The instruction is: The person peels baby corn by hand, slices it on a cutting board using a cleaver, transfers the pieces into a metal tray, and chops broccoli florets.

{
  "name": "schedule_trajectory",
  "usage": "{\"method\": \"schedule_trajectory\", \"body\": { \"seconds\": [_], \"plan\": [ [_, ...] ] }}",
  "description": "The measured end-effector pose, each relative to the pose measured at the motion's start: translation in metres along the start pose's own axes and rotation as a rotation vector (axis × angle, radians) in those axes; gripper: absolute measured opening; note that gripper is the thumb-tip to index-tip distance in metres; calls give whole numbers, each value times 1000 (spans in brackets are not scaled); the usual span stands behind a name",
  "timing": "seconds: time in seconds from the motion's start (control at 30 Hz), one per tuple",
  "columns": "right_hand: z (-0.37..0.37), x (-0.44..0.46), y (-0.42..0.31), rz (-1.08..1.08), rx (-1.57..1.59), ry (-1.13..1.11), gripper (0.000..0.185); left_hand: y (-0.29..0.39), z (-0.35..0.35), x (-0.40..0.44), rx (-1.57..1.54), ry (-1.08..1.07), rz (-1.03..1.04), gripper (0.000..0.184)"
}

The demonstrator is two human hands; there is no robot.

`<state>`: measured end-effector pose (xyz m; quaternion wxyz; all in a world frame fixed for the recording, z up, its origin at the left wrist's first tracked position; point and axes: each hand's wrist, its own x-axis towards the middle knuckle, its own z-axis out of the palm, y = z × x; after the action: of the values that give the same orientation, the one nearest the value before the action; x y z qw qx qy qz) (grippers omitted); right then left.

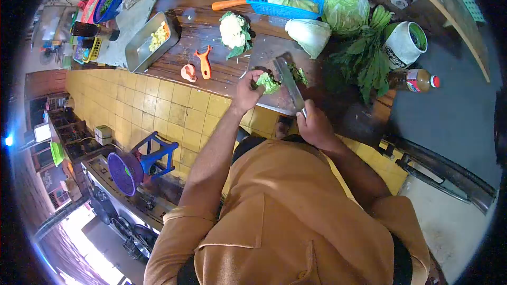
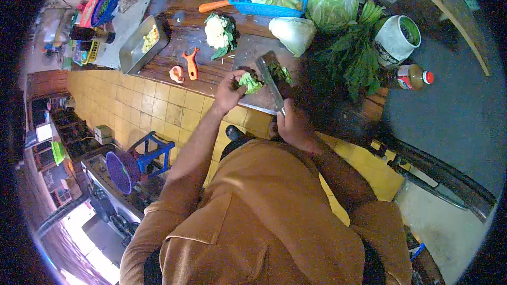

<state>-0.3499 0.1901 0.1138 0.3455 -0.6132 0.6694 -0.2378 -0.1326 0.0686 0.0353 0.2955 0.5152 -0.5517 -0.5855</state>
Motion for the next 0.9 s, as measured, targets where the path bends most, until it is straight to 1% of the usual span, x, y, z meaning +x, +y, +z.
{"method": "schedule_trajectory", "body": {
  "seconds": [0.13, 0.2, 0.23, 0.3, 0.33, 0.37, 0.43, 0.5, 0.53, 0.6, 0.63, 0.7, 0.73, 0.8, 0.83, 0.87, 0.9],
  "plan": [
    [-5, -5, -16, 51, 19, -88, 21, -8, -1, -1, -22, 61, -80, 39],
    [-6, -10, -13, 33, 4, -111, 21, -8, 2, -1, -187, 98, -168, 38],
    [-7, -12, -12, 12, -12, -134, 21, -10, 1, -1, -187, 98, -169, 38],
    [-11, -15, -13, -4, -42, -162, 21, -10, -2, -3, 276, 253, 93, 36],
    [-13, -16, -14, -20, -74, -187, 22, -9, -3, -4, 277, 254, 91, 36],
    [-14, -16, -15, -21, -74, -188, 22, -8, -3, -5, 246, 243, 59, 36],
    [-16, -17, -18, 68, -190, -268, 22, -12, -2, -4, 215, 231, 28, 37],
    [-21, -14, -19, 53, -159, -291, 21, -16, 0, -5, -21, 214, -66, 37],
    [-23, -12, -20, 35, -127, -315, 20, -16, 0, -6, -21, 217, -68, 37],
    [-24, -7, -24, 23, -128, -321, 19, -15, 0, -8, 193, 260, -103, 35],
    [-25, -4, -25, 10, -131, -323, 19, -13, 1, -9, 192, 259, -102, 35],
    [-14, 1, -27, 1, -157, -284, 18, -7, 3, -8, 520, 389, 66, 34],
    [-6, 2, -24, -7, -179, -250, 18, -1, 2, -8, 519, 393, 67, 34],
    [9, 11, -11, -13, -159, -237, 18, 14, -1, -9, 518, 281, -136, 35],
    [14, 15, -8, -15, -137, -222, 18, 26, -1, -10, 519, 285, -136, 35],
    [16, 17, -4, -17, -136, -223, 18, 37, 1, -12, 525, 212, -184, 38],
    [16, 19, 0, -70, -105, -180, 20, 43, 4, -13, 531, 138, -231, 40]
  ]
}}
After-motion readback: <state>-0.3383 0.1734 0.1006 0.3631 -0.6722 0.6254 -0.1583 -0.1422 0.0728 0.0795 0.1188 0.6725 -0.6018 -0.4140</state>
